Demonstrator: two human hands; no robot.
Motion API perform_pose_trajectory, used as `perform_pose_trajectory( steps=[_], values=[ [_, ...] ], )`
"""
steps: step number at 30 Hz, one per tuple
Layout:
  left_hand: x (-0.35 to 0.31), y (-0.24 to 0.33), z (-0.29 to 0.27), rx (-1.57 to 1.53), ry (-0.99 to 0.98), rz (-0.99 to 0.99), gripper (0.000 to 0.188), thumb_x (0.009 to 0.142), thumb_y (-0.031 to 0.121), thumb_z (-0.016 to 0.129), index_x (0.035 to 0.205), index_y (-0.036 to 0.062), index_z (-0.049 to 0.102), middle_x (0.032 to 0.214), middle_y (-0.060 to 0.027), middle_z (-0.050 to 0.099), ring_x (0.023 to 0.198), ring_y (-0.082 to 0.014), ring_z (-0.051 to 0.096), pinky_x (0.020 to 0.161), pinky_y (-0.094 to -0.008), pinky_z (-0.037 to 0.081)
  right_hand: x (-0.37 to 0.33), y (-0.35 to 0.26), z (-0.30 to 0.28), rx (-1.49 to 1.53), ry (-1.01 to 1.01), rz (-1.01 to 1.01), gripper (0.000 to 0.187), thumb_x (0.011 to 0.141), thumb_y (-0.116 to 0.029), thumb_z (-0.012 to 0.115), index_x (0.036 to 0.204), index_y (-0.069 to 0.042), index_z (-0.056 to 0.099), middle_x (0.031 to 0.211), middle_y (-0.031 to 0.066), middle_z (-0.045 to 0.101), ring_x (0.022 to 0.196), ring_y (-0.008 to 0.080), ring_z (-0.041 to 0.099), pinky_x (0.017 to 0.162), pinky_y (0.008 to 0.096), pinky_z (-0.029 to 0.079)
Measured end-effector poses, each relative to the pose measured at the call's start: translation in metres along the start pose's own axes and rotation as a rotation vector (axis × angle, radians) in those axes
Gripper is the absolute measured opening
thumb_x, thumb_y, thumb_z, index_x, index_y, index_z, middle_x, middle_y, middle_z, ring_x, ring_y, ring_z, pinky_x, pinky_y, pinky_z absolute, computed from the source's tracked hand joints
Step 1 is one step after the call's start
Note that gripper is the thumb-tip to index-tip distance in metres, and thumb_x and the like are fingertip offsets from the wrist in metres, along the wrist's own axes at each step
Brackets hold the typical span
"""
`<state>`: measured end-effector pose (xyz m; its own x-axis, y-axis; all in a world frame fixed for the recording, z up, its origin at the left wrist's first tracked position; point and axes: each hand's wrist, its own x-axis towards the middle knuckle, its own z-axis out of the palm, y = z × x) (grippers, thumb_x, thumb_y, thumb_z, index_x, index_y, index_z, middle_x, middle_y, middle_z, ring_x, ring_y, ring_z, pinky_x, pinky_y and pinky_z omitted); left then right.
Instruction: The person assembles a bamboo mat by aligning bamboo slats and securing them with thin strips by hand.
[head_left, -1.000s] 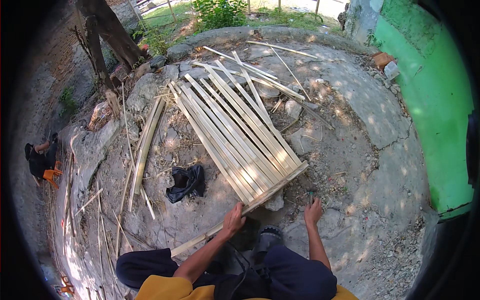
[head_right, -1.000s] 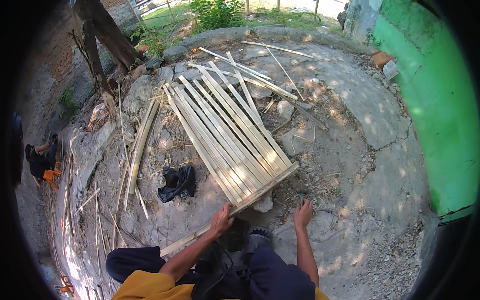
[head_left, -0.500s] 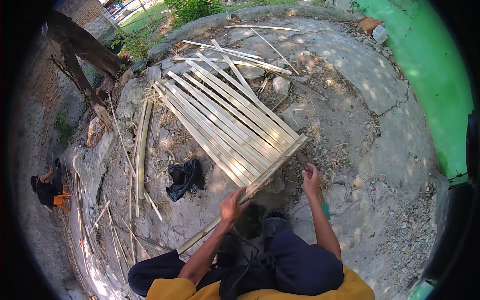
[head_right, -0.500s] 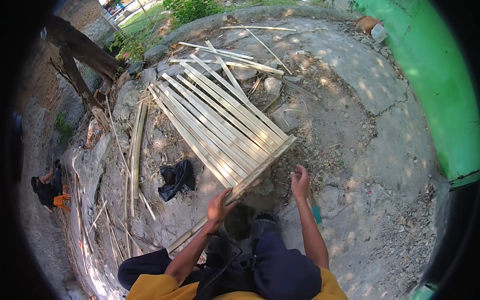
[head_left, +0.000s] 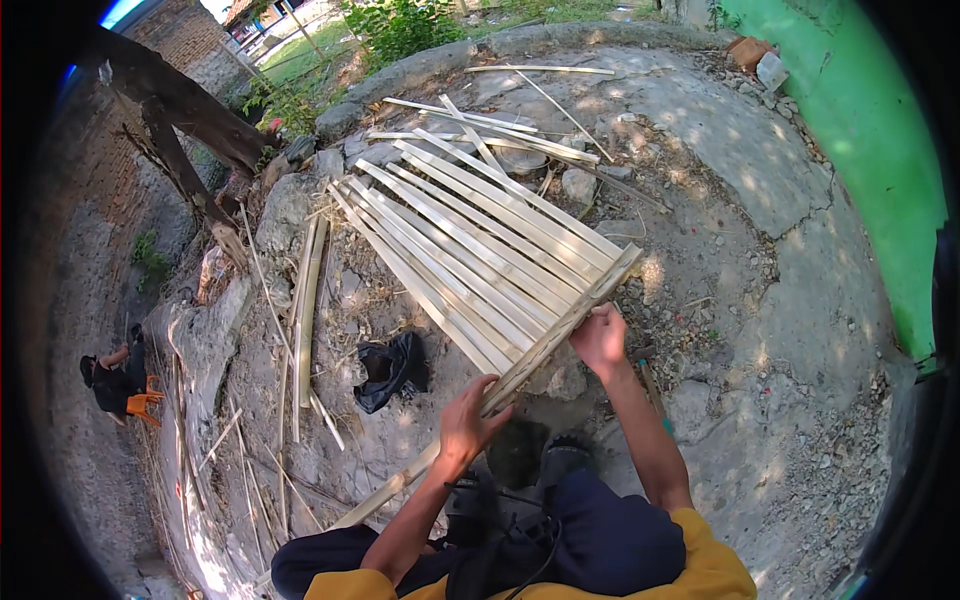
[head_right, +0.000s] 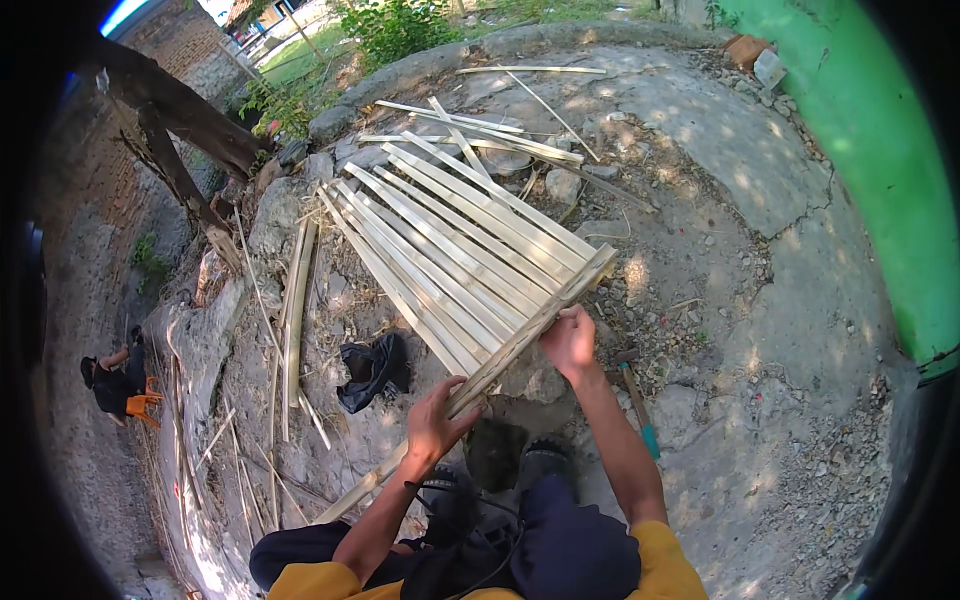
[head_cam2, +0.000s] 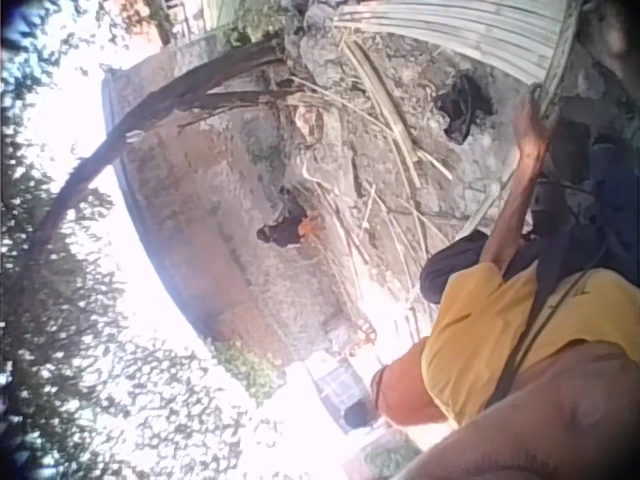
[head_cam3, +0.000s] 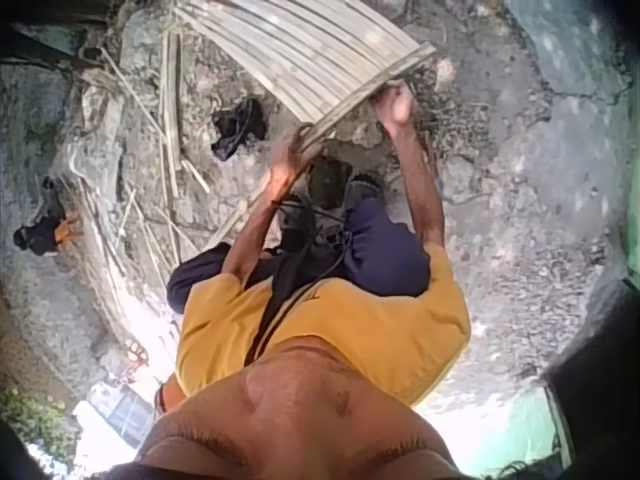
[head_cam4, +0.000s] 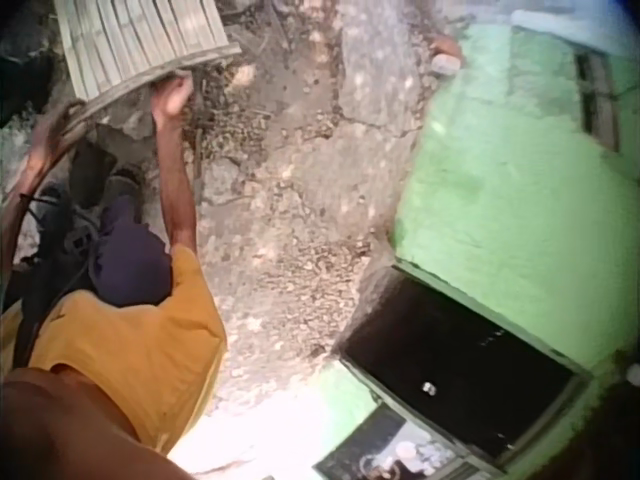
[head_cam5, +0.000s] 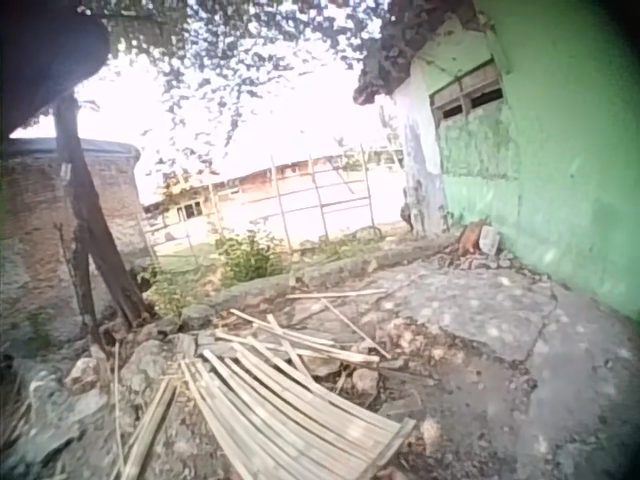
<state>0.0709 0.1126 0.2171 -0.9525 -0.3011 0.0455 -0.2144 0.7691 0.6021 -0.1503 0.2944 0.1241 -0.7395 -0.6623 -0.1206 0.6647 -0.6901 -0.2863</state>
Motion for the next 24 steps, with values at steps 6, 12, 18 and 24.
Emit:
perform_pose_trajectory(
  steps=[6,12,18,24],
  values=[
    [0.014,0.02,-0.023,0.23,-0.206,-0.179,0.089,0.072,0.045,0.086,0.143,0.0133,0.043,0.093,-0.0183,0.068,0.086,-0.0372,0.068,0.071,-0.0444,0.054,-0.002,0.0,0.046,0.001,0.037,-0.033,0.06,0.088,-0.025,0.048,0.144,-0.005,0.046,0.143,0.0112,0.055,0.132,0.027,0.051,0.113,0.0446,0.037],
    [0.006,0.029,-0.022,0.222,-0.115,-0.105,0.098,0.07,0.042,0.087,0.146,0.0068,0.036,0.122,-0.0208,0.055,0.101,-0.0405,0.064,0.07,-0.0478,0.054,-0.001,0.008,0.091,-0.128,0.021,-0.049,0.057,0.093,-0.021,0.05,0.145,-0.001,0.044,0.145,0.0117,0.053,0.135,0.0257,0.048,0.116,0.0436,0.034],
    [0.009,0.029,-0.018,0.222,-0.079,-0.179,0.1,0.071,0.033,0.086,0.15,0.0046,0.031,0.128,-0.0222,0.049,0.109,-0.0436,0.059,0.083,-0.0509,0.052,0.001,0.008,0.084,-0.131,0.009,-0.051,0.055,0.097,-0.016,0.05,0.148,0.0,0.04,0.148,0.0127,0.05,0.137,0.0265,0.046,0.118,0.0442,0.033],
    [0.01,0.053,-0.016,0.316,-0.001,0.128,0.112,0.069,0.028,0.085,0.157,0.0034,0.02,0.152,-0.0286,0.031,0.145,-0.0485,0.026,0.12,-0.0542,0.023,0.001,0.009,0.091,-0.085,0.023,-0.056,0.055,0.096,-0.015,0.051,0.147,0.0,0.039,0.147,0.0144,0.05,0.136,0.028,0.048,0.117,0.0453,0.036]
  ],
)
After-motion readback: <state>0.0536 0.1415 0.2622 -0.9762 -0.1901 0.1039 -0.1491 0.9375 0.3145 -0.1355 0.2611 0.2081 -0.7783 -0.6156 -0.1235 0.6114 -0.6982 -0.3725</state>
